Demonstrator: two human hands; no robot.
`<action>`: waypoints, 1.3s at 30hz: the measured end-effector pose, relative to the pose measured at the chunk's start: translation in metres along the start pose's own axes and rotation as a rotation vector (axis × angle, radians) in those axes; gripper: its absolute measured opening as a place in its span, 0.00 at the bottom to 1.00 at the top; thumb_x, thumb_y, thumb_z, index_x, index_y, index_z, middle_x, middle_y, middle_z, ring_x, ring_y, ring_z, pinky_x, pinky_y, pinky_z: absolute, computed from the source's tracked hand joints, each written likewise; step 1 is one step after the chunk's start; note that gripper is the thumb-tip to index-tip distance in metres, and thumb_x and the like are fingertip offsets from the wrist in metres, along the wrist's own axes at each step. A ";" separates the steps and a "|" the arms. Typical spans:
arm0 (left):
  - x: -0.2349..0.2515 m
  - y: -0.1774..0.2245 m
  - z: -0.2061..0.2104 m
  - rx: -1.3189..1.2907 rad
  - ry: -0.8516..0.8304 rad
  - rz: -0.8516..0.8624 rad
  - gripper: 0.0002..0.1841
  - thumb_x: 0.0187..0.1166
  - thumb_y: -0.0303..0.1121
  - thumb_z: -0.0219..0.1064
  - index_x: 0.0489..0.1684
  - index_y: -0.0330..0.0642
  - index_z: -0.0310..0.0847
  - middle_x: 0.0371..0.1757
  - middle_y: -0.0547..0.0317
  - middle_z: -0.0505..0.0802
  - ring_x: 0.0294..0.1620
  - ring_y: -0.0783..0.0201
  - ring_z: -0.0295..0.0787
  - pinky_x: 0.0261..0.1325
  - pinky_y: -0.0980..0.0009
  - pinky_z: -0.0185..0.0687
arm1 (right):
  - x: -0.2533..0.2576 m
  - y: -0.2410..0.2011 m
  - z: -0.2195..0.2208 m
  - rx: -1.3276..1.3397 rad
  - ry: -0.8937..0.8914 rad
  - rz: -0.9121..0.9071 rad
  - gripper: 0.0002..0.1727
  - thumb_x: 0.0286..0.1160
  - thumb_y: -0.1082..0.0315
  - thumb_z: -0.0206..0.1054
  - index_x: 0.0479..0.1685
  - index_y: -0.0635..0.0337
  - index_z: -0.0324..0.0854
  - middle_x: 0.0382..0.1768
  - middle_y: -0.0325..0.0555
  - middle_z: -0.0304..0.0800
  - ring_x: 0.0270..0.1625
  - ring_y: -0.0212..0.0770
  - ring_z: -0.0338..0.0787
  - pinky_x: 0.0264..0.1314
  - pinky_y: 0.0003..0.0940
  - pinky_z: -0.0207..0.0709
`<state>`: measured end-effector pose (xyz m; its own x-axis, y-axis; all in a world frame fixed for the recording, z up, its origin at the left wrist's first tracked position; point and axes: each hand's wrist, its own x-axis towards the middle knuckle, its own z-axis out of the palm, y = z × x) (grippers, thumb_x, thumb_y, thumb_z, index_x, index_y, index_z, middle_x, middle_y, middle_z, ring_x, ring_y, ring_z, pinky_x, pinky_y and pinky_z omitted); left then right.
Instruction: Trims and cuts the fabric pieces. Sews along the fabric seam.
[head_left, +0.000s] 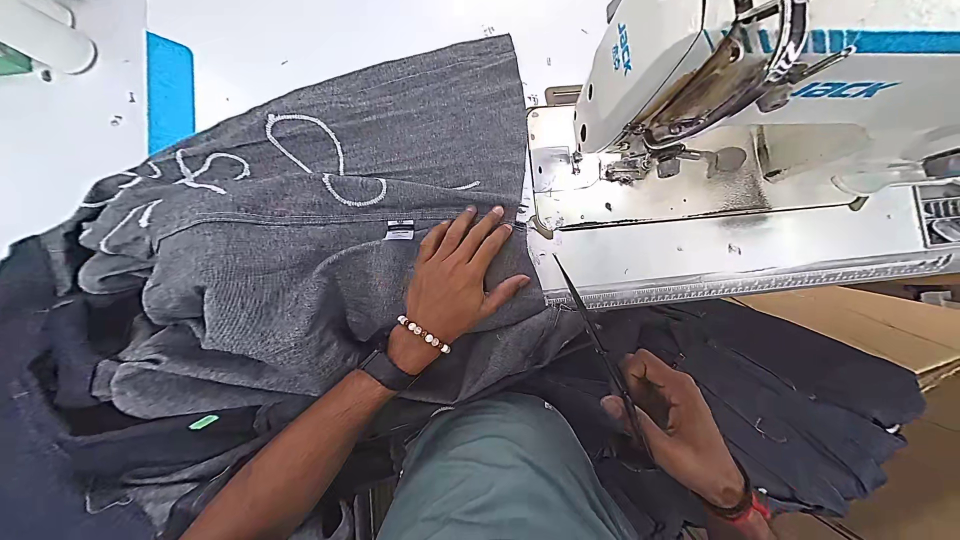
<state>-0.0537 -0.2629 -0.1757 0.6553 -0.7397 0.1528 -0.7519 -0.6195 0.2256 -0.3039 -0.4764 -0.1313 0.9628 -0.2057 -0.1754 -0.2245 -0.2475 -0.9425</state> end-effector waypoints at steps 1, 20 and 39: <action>0.000 0.000 0.001 0.001 -0.016 0.002 0.41 0.78 0.74 0.51 0.87 0.61 0.70 0.92 0.69 0.68 0.94 0.58 0.56 0.91 0.49 0.51 | -0.001 -0.001 0.000 -0.072 0.011 -0.006 0.22 0.74 0.43 0.73 0.32 0.50 0.74 0.21 0.30 0.71 0.19 0.24 0.69 0.18 0.20 0.61; -0.015 0.000 0.004 0.088 -0.091 0.049 0.55 0.71 0.82 0.46 0.97 0.56 0.51 0.97 0.68 0.56 0.98 0.58 0.42 0.95 0.44 0.36 | 0.030 -0.013 0.063 -0.591 0.034 0.004 0.13 0.75 0.55 0.65 0.30 0.52 0.75 0.24 0.36 0.74 0.21 0.32 0.72 0.18 0.28 0.65; -0.022 0.006 0.007 0.085 -0.074 0.051 0.40 0.84 0.64 0.42 0.97 0.57 0.51 0.97 0.69 0.55 0.98 0.58 0.39 0.95 0.44 0.34 | 0.030 -0.021 0.070 -0.405 0.116 0.135 0.18 0.69 0.46 0.70 0.28 0.47 0.72 0.19 0.27 0.68 0.20 0.25 0.66 0.19 0.23 0.58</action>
<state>-0.0733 -0.2526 -0.1848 0.6112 -0.7864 0.0897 -0.7896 -0.5981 0.1370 -0.2596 -0.4112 -0.1368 0.9026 -0.3608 -0.2348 -0.4105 -0.5573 -0.7217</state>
